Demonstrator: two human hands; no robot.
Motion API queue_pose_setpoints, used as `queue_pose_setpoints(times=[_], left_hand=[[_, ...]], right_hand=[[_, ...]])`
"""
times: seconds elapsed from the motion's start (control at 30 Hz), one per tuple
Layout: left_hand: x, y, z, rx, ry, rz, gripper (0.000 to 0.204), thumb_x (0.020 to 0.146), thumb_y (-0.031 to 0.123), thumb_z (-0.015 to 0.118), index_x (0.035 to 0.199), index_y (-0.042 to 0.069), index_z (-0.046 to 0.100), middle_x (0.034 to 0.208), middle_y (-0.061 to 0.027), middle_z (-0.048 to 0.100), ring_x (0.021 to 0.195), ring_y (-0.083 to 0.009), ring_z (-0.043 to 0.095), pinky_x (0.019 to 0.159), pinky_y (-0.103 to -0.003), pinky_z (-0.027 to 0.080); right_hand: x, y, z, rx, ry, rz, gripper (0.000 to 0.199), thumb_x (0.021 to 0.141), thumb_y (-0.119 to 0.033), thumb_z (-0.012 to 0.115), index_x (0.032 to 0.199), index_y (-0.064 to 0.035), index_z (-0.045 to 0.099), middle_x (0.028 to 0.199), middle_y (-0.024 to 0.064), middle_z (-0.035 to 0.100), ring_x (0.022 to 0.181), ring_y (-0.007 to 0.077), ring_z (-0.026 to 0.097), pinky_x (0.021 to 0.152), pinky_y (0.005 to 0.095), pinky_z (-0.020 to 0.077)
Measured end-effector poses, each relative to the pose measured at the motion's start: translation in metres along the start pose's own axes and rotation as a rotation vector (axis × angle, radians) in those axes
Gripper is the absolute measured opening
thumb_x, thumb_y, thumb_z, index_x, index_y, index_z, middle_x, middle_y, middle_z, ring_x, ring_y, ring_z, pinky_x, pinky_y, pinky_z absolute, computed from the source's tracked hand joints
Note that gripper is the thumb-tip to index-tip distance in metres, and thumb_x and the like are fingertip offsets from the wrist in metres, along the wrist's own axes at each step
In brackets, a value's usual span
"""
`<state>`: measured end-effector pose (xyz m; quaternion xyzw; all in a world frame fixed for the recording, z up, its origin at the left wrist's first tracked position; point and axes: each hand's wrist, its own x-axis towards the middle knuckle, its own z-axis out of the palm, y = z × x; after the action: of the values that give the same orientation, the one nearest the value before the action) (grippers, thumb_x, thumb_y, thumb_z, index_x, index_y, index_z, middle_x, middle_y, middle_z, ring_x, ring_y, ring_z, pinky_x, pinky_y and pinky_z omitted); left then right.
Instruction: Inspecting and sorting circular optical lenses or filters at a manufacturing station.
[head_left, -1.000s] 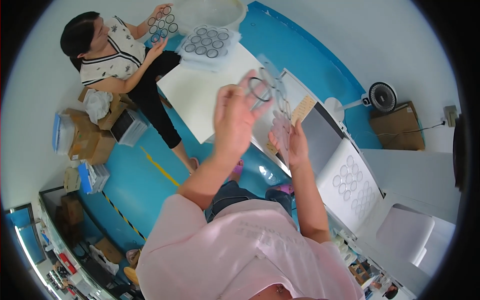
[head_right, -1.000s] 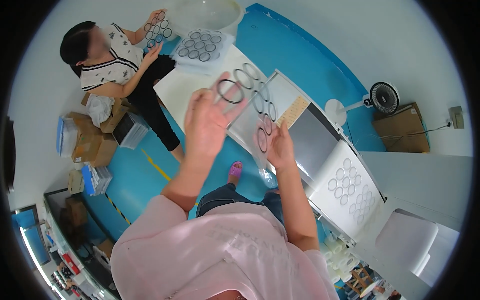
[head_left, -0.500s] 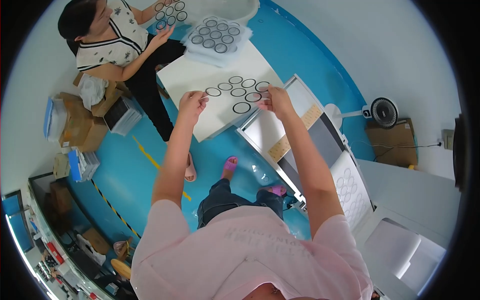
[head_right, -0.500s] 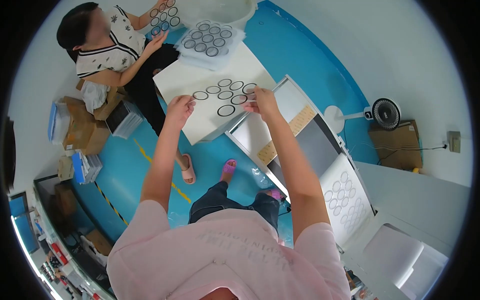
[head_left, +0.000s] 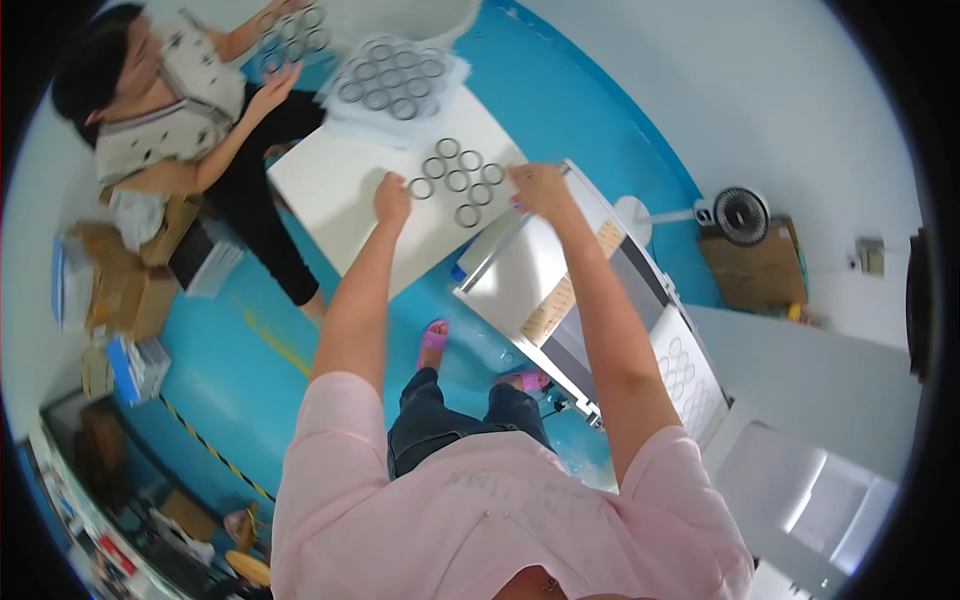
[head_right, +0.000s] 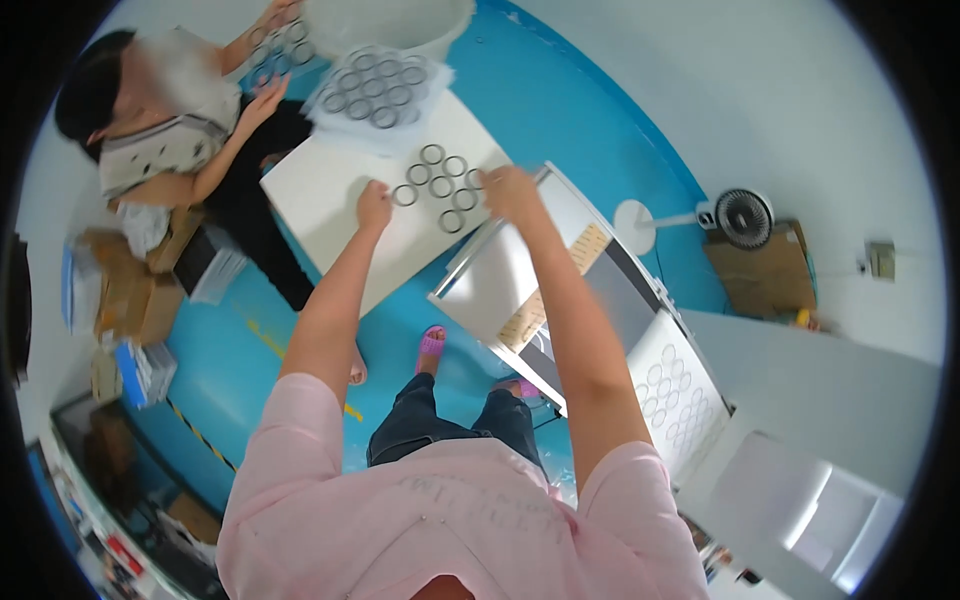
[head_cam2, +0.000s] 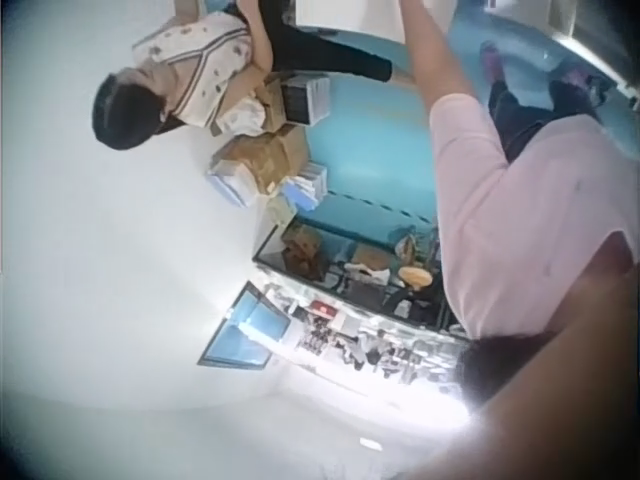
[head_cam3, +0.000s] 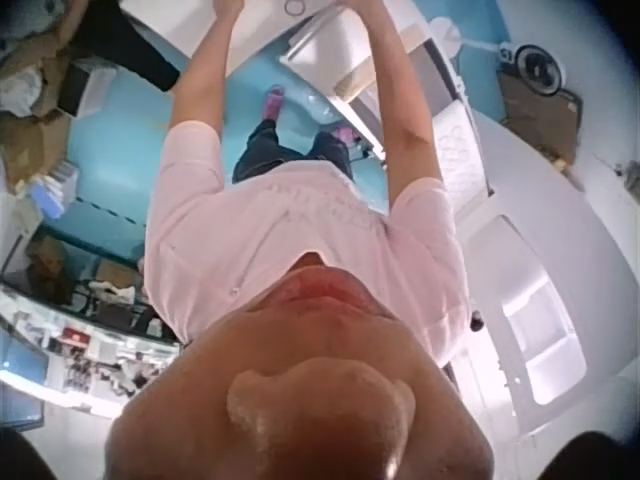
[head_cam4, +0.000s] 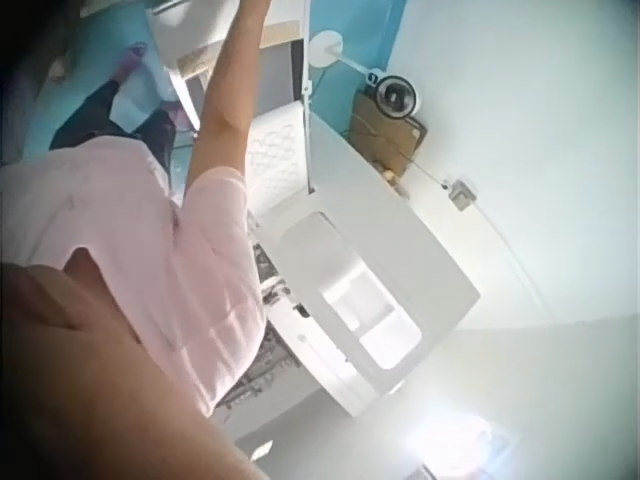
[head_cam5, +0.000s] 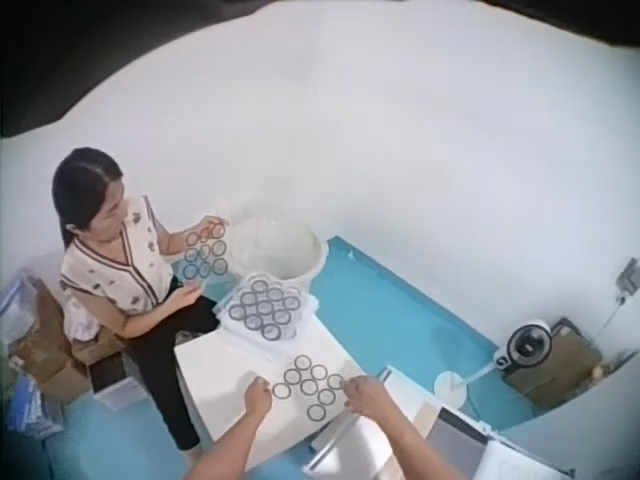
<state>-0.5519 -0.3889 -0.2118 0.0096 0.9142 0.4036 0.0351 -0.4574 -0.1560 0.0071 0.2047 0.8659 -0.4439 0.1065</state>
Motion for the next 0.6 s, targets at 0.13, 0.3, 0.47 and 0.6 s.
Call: queue_pose_setpoints(times=[0.13, 0.3, 0.47, 0.6], left_hand=[[0.012, -0.072, 0.008, 0.186, 0.046, 0.277, 0.031, 0.086, 0.015, 0.057, 0.114, 0.002, 0.060, 0.118, -0.0196, 0.059, 0.116, -0.0360, 0.052, 0.101, -0.045, 0.039], [0.054, -0.096, 0.042, 0.720, -0.233, 0.561, 0.031, 0.091, 0.018, 0.054, 0.115, 0.000, 0.060, 0.121, -0.0170, 0.060, 0.118, -0.0326, 0.052, 0.105, -0.044, 0.036], [0.077, -0.042, 0.025, 0.440, 0.018, 0.451, 0.026, 0.084, 0.011, 0.056, 0.105, -0.002, 0.063, 0.099, -0.0199, 0.066, 0.088, -0.0346, 0.065, 0.076, -0.040, 0.053], [-0.005, 0.063, 0.073, 0.386, -0.229, 0.365, 0.031, 0.080, 0.023, 0.063, 0.107, 0.010, 0.065, 0.097, -0.0189, 0.067, 0.088, -0.0341, 0.066, 0.075, -0.045, 0.052]], right_hand=[[-0.148, -0.007, 0.002, 0.114, -0.368, -0.152, 0.042, 0.077, -0.015, 0.062, 0.117, -0.0012, 0.063, 0.106, 0.0204, 0.067, 0.088, 0.0257, 0.068, 0.084, 0.0348, 0.0512], [-0.299, 0.059, 0.019, 0.275, -0.471, 0.070, 0.034, 0.092, -0.027, 0.057, 0.110, 0.0007, 0.063, 0.099, 0.0138, 0.067, 0.090, 0.0248, 0.065, 0.081, 0.0362, 0.0494], [-0.385, 0.076, 0.047, 0.337, -0.057, 0.130, 0.031, 0.091, -0.027, 0.057, 0.103, 0.0007, 0.064, 0.094, 0.0162, 0.067, 0.088, 0.0320, 0.064, 0.078, 0.0403, 0.0492], [-0.427, 0.089, 0.072, 0.305, 0.242, 0.289, 0.029, 0.088, -0.027, 0.058, 0.095, 0.0008, 0.066, 0.089, 0.0185, 0.067, 0.084, 0.0374, 0.062, 0.074, 0.0440, 0.0483]])
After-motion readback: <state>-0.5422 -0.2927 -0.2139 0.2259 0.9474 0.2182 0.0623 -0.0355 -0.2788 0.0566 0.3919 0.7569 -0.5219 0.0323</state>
